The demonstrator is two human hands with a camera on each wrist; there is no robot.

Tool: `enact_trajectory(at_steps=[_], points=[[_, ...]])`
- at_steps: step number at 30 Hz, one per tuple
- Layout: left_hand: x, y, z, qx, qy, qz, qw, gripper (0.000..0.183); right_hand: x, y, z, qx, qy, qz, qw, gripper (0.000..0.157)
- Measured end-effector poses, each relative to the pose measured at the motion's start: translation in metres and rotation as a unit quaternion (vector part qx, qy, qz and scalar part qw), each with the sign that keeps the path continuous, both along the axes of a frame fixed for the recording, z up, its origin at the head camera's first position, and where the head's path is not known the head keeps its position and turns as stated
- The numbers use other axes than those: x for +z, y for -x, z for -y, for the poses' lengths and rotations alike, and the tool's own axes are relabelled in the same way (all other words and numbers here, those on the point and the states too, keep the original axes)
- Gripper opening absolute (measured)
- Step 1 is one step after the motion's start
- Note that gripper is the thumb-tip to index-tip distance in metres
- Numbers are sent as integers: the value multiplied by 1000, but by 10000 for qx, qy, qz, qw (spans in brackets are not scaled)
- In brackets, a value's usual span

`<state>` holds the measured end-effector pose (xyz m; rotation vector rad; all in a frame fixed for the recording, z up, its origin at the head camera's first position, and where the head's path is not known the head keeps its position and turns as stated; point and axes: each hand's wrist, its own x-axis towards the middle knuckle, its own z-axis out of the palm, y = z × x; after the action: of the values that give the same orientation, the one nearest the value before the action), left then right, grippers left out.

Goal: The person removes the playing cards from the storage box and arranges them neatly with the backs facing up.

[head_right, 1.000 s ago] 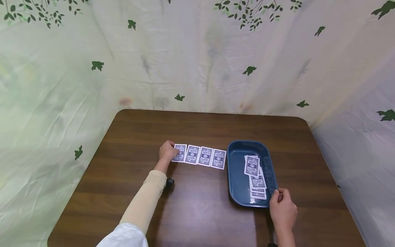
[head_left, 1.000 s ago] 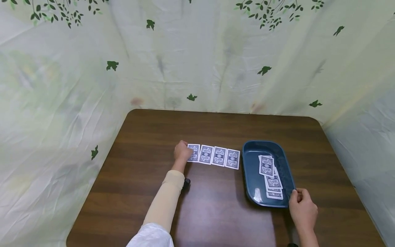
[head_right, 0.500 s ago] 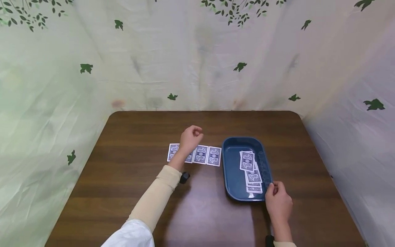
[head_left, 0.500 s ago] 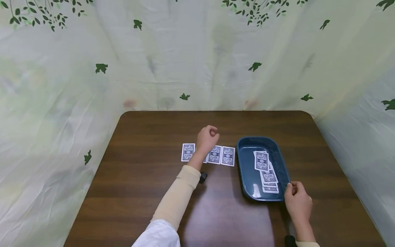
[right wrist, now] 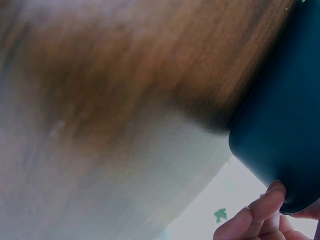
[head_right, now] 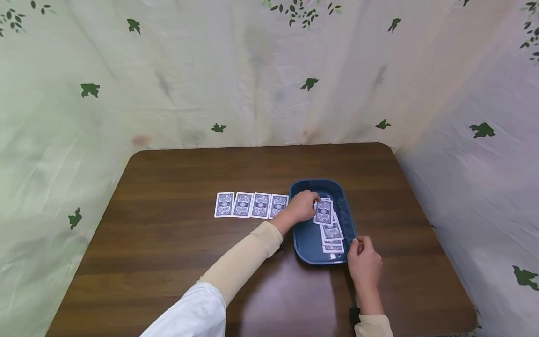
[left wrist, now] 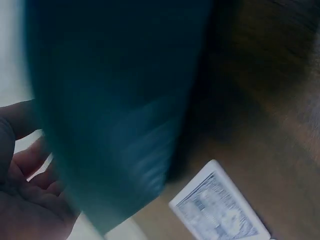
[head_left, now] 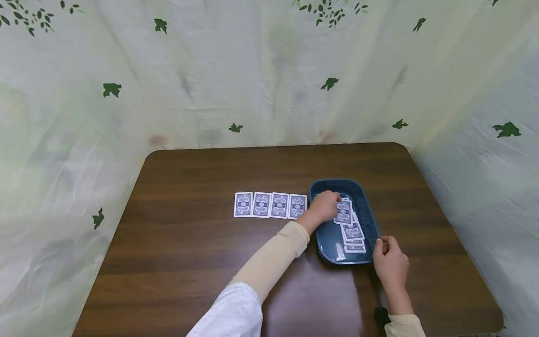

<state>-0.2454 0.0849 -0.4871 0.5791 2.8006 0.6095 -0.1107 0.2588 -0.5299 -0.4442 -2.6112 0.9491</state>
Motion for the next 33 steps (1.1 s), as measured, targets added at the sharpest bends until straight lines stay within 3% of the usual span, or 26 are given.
enact_trajectory(at_steps=[6,11,19,29,33], points=[[-19,13,-5,96,787,113,9968,64,3,8,6,35,36,-31,10000,20],[-24,22,-1,277,1154,152,9928,77,5,17,11,203,26,-73,9998,19],[-24,21,-10,570,1039,294,9925,84,8,13,5,186,-51,-47,9998,19],[-36,16,-21,640,1121,446,9906,93,1,-1,0,80,4,-42,10000,19],[-39,18,-23,820,1017,410,9906,99,-1,-1,-1,49,-57,-147,9999,18]])
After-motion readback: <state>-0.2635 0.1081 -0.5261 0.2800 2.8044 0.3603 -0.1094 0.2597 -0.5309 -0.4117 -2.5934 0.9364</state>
